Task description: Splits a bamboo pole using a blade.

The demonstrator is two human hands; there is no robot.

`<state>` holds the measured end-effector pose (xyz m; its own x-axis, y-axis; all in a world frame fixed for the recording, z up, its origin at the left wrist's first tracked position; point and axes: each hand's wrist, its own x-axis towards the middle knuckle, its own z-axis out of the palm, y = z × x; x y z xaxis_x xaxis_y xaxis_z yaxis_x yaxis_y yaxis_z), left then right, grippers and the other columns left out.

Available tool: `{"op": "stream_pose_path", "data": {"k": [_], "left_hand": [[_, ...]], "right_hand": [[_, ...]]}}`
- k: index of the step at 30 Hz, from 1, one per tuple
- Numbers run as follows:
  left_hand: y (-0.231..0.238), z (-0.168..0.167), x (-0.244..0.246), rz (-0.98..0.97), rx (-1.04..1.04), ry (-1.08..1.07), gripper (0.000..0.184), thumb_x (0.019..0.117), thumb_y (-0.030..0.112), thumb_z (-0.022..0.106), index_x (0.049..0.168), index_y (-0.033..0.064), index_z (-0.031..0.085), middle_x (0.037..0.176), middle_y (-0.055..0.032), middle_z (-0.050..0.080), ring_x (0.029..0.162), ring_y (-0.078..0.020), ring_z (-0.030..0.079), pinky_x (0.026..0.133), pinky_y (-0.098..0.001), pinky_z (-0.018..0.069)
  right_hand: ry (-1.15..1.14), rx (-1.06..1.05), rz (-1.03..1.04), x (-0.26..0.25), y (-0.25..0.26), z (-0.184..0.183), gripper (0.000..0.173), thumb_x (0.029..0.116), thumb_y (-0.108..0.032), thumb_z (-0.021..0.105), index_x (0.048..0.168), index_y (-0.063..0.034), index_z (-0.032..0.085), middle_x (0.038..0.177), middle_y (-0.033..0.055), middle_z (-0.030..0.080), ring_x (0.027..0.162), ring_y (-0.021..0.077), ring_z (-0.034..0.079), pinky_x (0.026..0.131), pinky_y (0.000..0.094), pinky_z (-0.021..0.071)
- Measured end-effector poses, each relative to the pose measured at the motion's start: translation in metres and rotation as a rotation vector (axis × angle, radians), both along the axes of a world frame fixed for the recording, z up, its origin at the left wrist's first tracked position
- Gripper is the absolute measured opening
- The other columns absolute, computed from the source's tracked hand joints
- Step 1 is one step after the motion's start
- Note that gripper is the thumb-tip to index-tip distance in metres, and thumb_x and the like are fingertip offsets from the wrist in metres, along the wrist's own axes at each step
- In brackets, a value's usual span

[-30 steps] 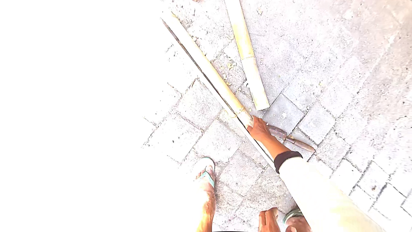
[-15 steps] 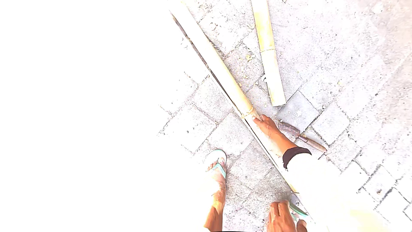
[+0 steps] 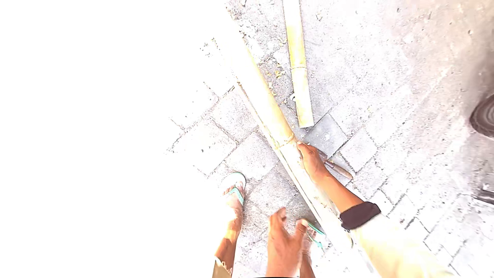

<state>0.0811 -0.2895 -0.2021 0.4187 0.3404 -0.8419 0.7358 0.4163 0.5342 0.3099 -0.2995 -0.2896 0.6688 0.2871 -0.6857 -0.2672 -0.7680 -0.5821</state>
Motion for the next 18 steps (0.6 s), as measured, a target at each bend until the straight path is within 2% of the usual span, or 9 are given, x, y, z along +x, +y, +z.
{"op": "stream_pose_path", "data": {"k": [2, 4, 6, 8, 10, 12, 15, 17, 18], "left_hand": [[0.011, 0.006, 0.002, 0.169, -0.017, -0.083, 0.092, 0.0803, 0.056, 0.079, 0.145, -0.0013, 0.046, 0.144, -0.0189, 0.055, 0.129, -0.0274, 0.059, 0.102, -0.0423, 0.0550], [0.039, 0.033, 0.013, 0.292, -0.047, -0.222, 0.102, 0.0758, 0.065, 0.079, 0.146, -0.0014, 0.045, 0.143, -0.0173, 0.056, 0.129, -0.0268, 0.059, 0.102, -0.0413, 0.0554], [0.066, 0.067, 0.024, 0.314, -0.095, -0.411, 0.102, 0.0752, 0.071, 0.078, 0.146, 0.0033, 0.048, 0.141, -0.0161, 0.060, 0.126, -0.0304, 0.062, 0.102, -0.0472, 0.0569], [0.088, 0.110, 0.041, 0.286, -0.133, -0.585, 0.098, 0.0770, 0.069, 0.078, 0.149, 0.0092, 0.047, 0.139, -0.0130, 0.061, 0.124, -0.0288, 0.063, 0.102, -0.0475, 0.0562], [0.109, 0.154, 0.068, 0.314, -0.156, -0.710, 0.080, 0.0784, 0.064, 0.080, 0.137, 0.0147, 0.055, 0.122, -0.0060, 0.067, 0.109, -0.0205, 0.067, 0.095, -0.0418, 0.0582], [0.119, 0.188, 0.082, 0.383, -0.247, -0.806, 0.056, 0.0837, 0.049, 0.082, 0.123, 0.0148, 0.063, 0.107, -0.0051, 0.071, 0.095, -0.0177, 0.071, 0.086, -0.0391, 0.0616], [0.115, 0.234, 0.076, 0.431, -0.352, -0.825, 0.031, 0.0908, 0.020, 0.078, 0.117, 0.0105, 0.064, 0.106, -0.0094, 0.072, 0.093, -0.0195, 0.072, 0.084, -0.0386, 0.0629], [0.111, 0.261, 0.070, 0.413, -0.364, -0.812, 0.022, 0.0947, 0.013, 0.072, 0.115, 0.0108, 0.066, 0.107, -0.0086, 0.072, 0.094, -0.0188, 0.072, 0.085, -0.0378, 0.0624], [0.108, 0.272, 0.070, 0.419, -0.367, -0.801, 0.022, 0.0935, 0.013, 0.073, 0.114, 0.0103, 0.066, 0.105, -0.0092, 0.073, 0.092, -0.0189, 0.073, 0.083, -0.0380, 0.0632]], "right_hand": [[0.173, 0.141, -0.046, -0.002, -0.012, 0.065, 0.056, 0.1077, -0.050, 0.031, 0.099, -0.0126, 0.072, 0.087, 0.0066, 0.071, 0.079, 0.0175, 0.069, 0.069, 0.0417, 0.0586], [0.278, 0.246, -0.079, -0.002, -0.024, 0.118, 0.055, 0.1079, -0.048, 0.031, 0.104, -0.0109, 0.071, 0.090, 0.0096, 0.072, 0.079, 0.0197, 0.071, 0.067, 0.0419, 0.0603], [0.286, 0.279, -0.067, -0.007, -0.037, 0.171, 0.053, 0.1080, -0.045, 0.031, 0.103, -0.0107, 0.071, 0.089, 0.0091, 0.072, 0.078, 0.0184, 0.071, 0.066, 0.0397, 0.0601], [0.288, 0.287, -0.049, -0.016, -0.047, 0.224, 0.056, 0.1085, -0.046, 0.029, 0.101, -0.0111, 0.071, 0.087, 0.0070, 0.073, 0.076, 0.0158, 0.071, 0.065, 0.0369, 0.0609], [0.298, 0.309, -0.012, -0.021, -0.052, 0.261, 0.059, 0.1083, -0.049, 0.028, 0.096, -0.0095, 0.071, 0.084, 0.0078, 0.071, 0.074, 0.0165, 0.070, 0.063, 0.0379, 0.0597], [0.330, 0.329, 0.019, -0.026, -0.061, 0.288, 0.060, 0.1088, -0.048, 0.030, 0.096, -0.0055, 0.070, 0.085, 0.0104, 0.071, 0.079, 0.0187, 0.070, 0.071, 0.0405, 0.0600], [0.337, 0.322, 0.090, -0.032, -0.074, 0.328, 0.066, 0.1095, -0.053, 0.027, 0.101, -0.0034, 0.070, 0.092, 0.0128, 0.072, 0.088, 0.0203, 0.071, 0.080, 0.0431, 0.0602], [0.229, 0.257, 0.206, -0.030, -0.076, 0.354, 0.065, 0.1091, -0.053, 0.028, 0.110, -0.0045, 0.071, 0.098, 0.0117, 0.073, 0.095, 0.0193, 0.071, 0.086, 0.0449, 0.0587], [0.137, 0.201, 0.285, -0.029, -0.077, 0.369, 0.059, 0.1080, -0.051, 0.033, 0.119, -0.0053, 0.069, 0.106, 0.0119, 0.072, 0.102, 0.0206, 0.069, 0.091, 0.0484, 0.0563]]}}
